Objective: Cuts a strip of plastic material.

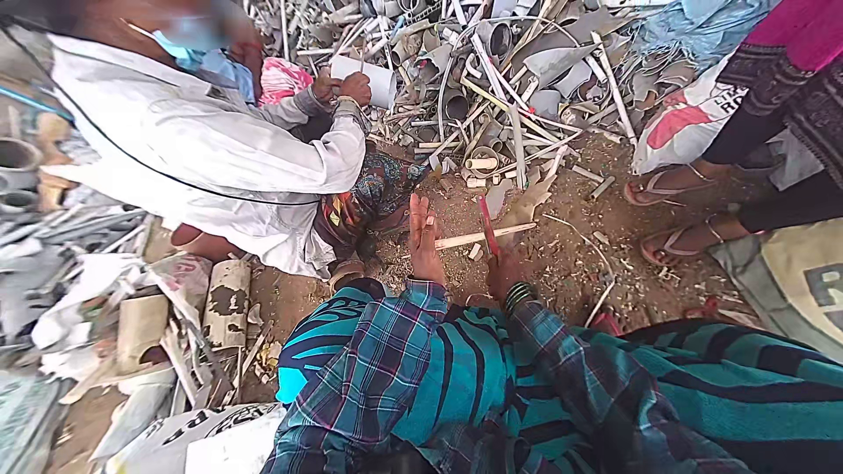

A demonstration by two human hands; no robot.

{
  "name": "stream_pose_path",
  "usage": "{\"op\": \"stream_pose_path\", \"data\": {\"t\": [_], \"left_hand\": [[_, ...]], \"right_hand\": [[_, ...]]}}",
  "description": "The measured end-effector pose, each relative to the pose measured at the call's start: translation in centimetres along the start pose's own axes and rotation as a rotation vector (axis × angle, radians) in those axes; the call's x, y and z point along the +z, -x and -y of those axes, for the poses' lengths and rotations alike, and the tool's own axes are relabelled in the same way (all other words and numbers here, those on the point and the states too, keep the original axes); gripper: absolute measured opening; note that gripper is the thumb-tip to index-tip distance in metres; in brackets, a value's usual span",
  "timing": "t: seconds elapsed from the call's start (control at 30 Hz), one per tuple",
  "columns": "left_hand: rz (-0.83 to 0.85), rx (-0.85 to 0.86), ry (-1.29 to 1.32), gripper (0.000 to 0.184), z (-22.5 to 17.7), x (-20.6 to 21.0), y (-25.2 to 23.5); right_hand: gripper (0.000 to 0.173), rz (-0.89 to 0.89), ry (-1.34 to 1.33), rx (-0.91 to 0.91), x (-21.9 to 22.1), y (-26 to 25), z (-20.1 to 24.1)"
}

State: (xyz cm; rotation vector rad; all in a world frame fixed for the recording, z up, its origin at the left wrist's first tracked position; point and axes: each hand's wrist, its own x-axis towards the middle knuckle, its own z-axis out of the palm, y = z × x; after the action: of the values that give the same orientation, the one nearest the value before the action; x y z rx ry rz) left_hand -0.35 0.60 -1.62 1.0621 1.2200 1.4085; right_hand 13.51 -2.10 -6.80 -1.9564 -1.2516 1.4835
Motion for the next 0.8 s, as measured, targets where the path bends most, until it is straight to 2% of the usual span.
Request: {"op": "stream_pose_path", "data": {"t": [0.1,0.17,0.23,0.3,0.4,0.47,0.57,0.63,0.7,0.8], "left_hand": [[0.028,0.027,-0.032,0.062,-0.6,0.3,0.2],[0.042,0.02,-0.038,0.06,-0.9,0.5,0.4],[-0.002,-0.002,-0.017,0.06,-1.1,0.6,0.4],[-0.025,-0.036,-0.005,0.058,-1.3,0.4,0.3],[0.014,0.013,-0.039,0.054,-0.9,0.4,0.5],[0.035,0.039,-0.077,0.053,-0.4,0.2,0.1],[0.018,0.022,-0.066,0.054,-0.9,0.5,0.3],[0.0,0.02,-0.087,0.053,-0.5,0.2,0.1],[-0.011,0.007,-0.063,0.053,0.0,-0.2,-0.3],[-0.027,-0.004,-0.085,0.053,-0.2,-0.2,-0.4]], "right_hand": [[0.039,0.115,0.038,-0.24,0.8,4.3,3.3],[0.035,0.112,0.026,-0.344,1.3,5.1,3.5],[0.038,0.078,0.004,-0.282,1.4,3.6,2.0],[0.041,0.051,0.004,-0.129,0.6,0.8,-0.1],[0.043,-0.002,0.021,0.021,-0.6,-1.0,-1.3],[0.043,-0.001,0.023,-0.015,-0.1,0.5,0.1],[0.041,0.077,0.06,-0.213,0.8,4.4,3.0],[0.039,0.073,0.097,-0.28,1.1,5.1,3.3],[0.041,0.031,0.089,-0.227,1.1,3.3,1.8],[0.044,-0.004,0.063,-0.022,-0.5,-0.6,-1.1]]}}
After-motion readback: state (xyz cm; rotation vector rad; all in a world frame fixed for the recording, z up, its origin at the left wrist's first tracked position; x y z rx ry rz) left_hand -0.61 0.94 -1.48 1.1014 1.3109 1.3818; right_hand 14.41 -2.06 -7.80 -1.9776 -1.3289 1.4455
